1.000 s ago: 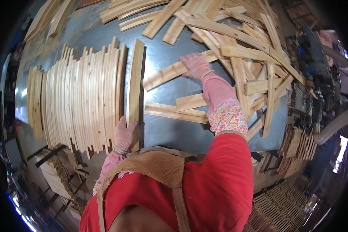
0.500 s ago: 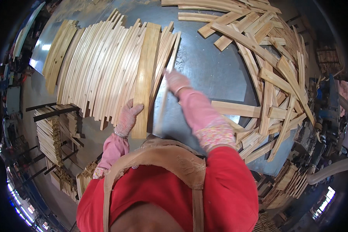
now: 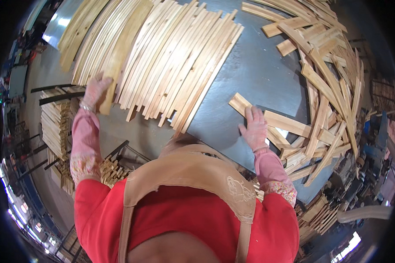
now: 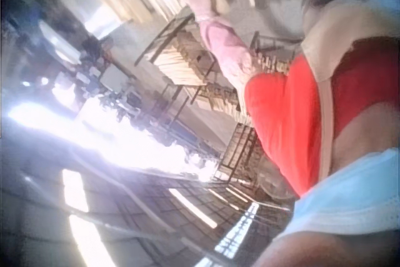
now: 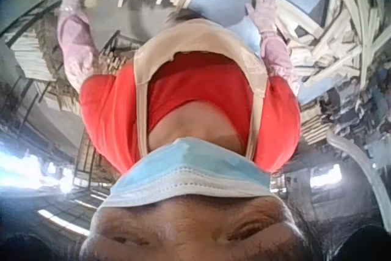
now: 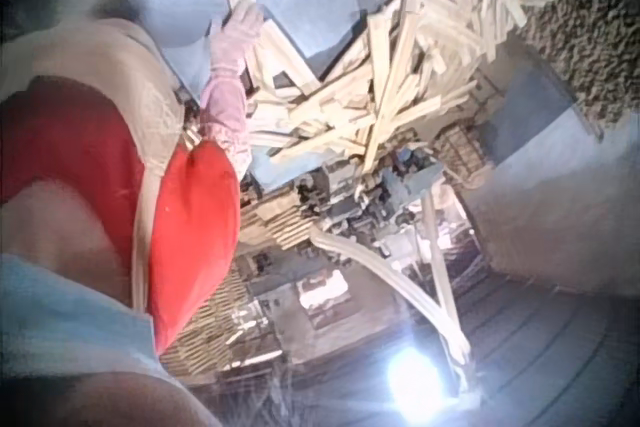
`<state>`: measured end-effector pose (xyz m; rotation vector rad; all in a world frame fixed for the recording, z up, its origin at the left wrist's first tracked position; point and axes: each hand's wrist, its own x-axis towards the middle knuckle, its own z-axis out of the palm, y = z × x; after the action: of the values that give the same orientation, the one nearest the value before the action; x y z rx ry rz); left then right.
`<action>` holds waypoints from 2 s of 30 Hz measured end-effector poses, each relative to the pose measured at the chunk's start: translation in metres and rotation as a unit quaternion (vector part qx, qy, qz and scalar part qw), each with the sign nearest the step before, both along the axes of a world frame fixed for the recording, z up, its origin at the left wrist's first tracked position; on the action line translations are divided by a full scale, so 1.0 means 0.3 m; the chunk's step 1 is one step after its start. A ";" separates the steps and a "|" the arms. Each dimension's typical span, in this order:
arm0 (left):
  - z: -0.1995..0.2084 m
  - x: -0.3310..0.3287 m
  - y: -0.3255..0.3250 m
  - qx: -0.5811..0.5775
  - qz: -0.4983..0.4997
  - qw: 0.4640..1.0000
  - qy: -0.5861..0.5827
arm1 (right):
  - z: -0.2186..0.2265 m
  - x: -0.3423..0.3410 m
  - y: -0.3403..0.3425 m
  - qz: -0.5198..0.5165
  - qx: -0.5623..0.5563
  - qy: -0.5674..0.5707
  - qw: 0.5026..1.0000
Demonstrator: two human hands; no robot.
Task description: The person sorts thin wooden strips on a metal table, picking them up from a pile and arranging them into neat stacks. The person wears pink gloves and a red shirt while handling the wood pieces.
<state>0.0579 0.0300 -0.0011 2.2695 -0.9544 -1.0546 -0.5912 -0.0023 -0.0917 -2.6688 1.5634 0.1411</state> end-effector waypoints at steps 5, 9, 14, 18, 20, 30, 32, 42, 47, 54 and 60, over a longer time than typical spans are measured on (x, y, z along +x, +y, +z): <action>-0.041 0.237 -0.003 -0.044 0.069 0.916 -0.392 | -0.022 0.143 -0.289 -0.107 0.073 0.036 0.991; -0.150 -0.022 0.113 -0.131 0.090 0.947 -0.280 | 0.015 0.256 -0.607 -0.188 0.111 -0.077 0.973; -0.224 -0.349 0.216 -0.037 0.025 0.957 -0.286 | -0.037 0.507 -0.826 -0.252 0.151 -0.276 0.915; -0.266 -0.362 0.195 -0.073 0.147 0.964 -0.209 | -0.156 0.657 -0.751 -0.358 0.117 -0.455 0.807; -0.223 -0.370 0.173 -0.084 0.148 0.969 -0.181 | -0.239 0.581 -0.749 -0.288 0.112 -0.508 0.804; -0.223 -0.534 -0.079 0.009 -0.150 0.986 -0.077 | -0.189 0.374 -0.803 -0.333 0.199 -0.624 0.678; -0.361 -0.485 -0.329 -0.107 -0.119 0.972 -0.172 | -0.213 0.386 -0.801 -0.328 0.205 -0.672 0.631; -0.345 -0.493 -0.542 -0.097 0.056 0.905 0.411 | -0.287 0.252 -0.779 -0.385 0.384 -0.651 0.530; -0.081 -0.463 -0.569 -0.236 -0.009 0.907 0.348 | 0.112 0.312 -0.806 -0.264 0.391 -0.741 0.477; 0.484 -0.410 -0.810 -0.506 -0.180 0.778 0.326 | 0.454 0.095 -1.025 0.034 0.200 -0.815 0.543; 0.518 -0.358 -0.591 -0.325 -0.071 0.797 0.504 | 0.533 0.177 -0.735 -0.121 -0.052 -0.607 0.784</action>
<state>-0.0494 -0.1474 0.1541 0.8477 -0.7983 -1.4491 -0.5382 -0.2229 0.0683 -1.7192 1.3061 -1.3812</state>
